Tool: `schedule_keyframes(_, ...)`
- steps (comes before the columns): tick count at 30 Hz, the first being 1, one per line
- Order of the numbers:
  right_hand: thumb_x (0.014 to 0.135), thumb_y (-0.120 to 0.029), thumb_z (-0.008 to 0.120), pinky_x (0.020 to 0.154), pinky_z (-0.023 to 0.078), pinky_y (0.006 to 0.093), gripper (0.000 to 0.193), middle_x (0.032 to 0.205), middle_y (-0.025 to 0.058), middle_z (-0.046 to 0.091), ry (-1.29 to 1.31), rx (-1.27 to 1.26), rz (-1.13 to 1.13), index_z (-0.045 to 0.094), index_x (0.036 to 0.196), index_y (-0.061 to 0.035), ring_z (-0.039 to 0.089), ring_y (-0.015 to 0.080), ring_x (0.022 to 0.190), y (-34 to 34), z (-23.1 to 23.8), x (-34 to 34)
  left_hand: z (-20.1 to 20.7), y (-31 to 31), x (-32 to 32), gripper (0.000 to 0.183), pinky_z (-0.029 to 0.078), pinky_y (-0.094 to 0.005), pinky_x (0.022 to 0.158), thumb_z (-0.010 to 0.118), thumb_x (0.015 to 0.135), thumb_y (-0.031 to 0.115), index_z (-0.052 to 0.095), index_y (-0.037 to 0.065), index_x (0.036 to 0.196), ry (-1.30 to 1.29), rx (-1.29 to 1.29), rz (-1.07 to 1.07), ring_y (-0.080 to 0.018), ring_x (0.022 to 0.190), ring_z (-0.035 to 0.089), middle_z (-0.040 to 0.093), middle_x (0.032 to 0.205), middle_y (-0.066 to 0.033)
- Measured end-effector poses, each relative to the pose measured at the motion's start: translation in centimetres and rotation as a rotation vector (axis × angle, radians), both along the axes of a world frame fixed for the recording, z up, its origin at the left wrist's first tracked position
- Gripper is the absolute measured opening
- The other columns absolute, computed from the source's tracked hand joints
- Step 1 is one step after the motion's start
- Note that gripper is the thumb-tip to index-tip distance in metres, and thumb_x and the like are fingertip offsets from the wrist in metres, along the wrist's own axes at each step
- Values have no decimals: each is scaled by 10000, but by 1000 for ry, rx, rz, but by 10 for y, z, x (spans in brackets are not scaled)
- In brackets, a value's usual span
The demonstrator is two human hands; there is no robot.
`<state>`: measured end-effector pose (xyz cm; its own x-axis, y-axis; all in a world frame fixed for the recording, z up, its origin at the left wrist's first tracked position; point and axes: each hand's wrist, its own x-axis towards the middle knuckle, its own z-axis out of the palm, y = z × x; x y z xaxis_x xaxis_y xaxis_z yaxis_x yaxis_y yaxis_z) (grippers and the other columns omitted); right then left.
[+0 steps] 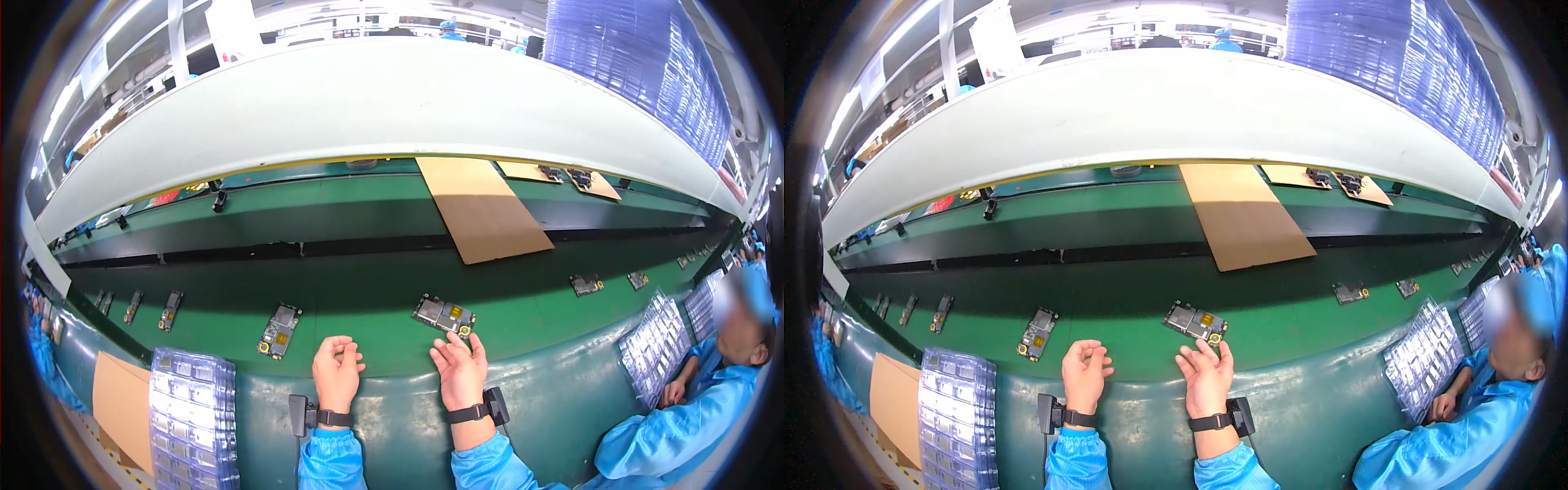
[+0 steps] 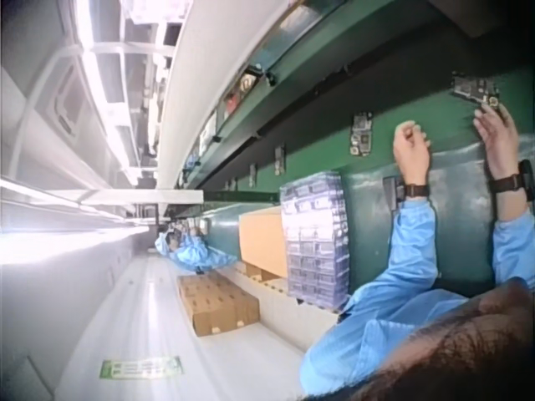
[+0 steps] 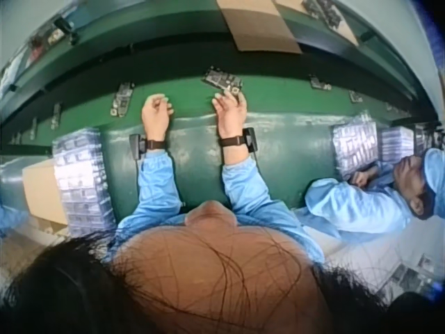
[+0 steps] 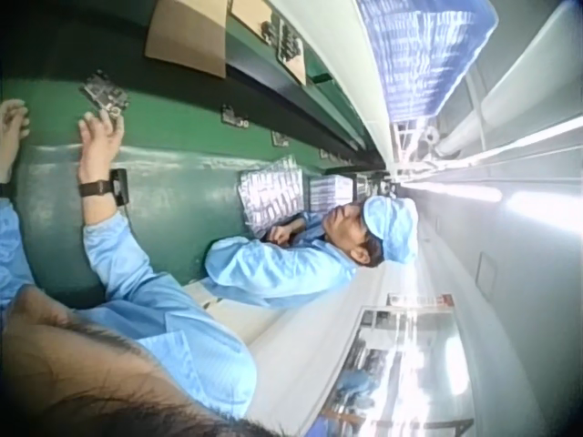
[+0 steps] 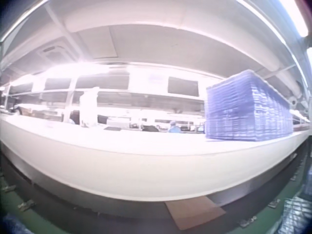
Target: Assemble and inspect electronic circuit board components on a factory conveyor belt.
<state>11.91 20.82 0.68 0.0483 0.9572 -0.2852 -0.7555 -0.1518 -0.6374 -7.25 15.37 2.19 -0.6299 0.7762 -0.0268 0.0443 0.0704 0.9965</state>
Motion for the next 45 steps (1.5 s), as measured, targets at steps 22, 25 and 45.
schedule_keyframes(22,870,45,677,1120,400,336,329,1470,163,517,-311,221,-197,674,1198,12,482,231,1369,55,-12,8,-3,2,-11,87,548,-251,525,585,977,38,587,18,1062,133,-10,29,-110,705,627,621,948,-64)
schedule_keyframes(25,861,50,687,1105,420,326,297,1423,153,566,-308,212,-206,693,1155,11,527,221,1335,58,-17,7,-6,5,-13,94,548,-252,514,584,974,37,587,14,1066,139,-2,23,-115,698,631,621,949,-65)
schedule_keyframes(45,923,-128,611,812,512,370,268,990,102,635,-1000,1786,349,645,1178,-49,609,246,911,-144,76,-230,0,14,-8,104,584,-298,477,583,970,35,599,-9,1063,49,27,68,-156,674,672,651,960,-114)
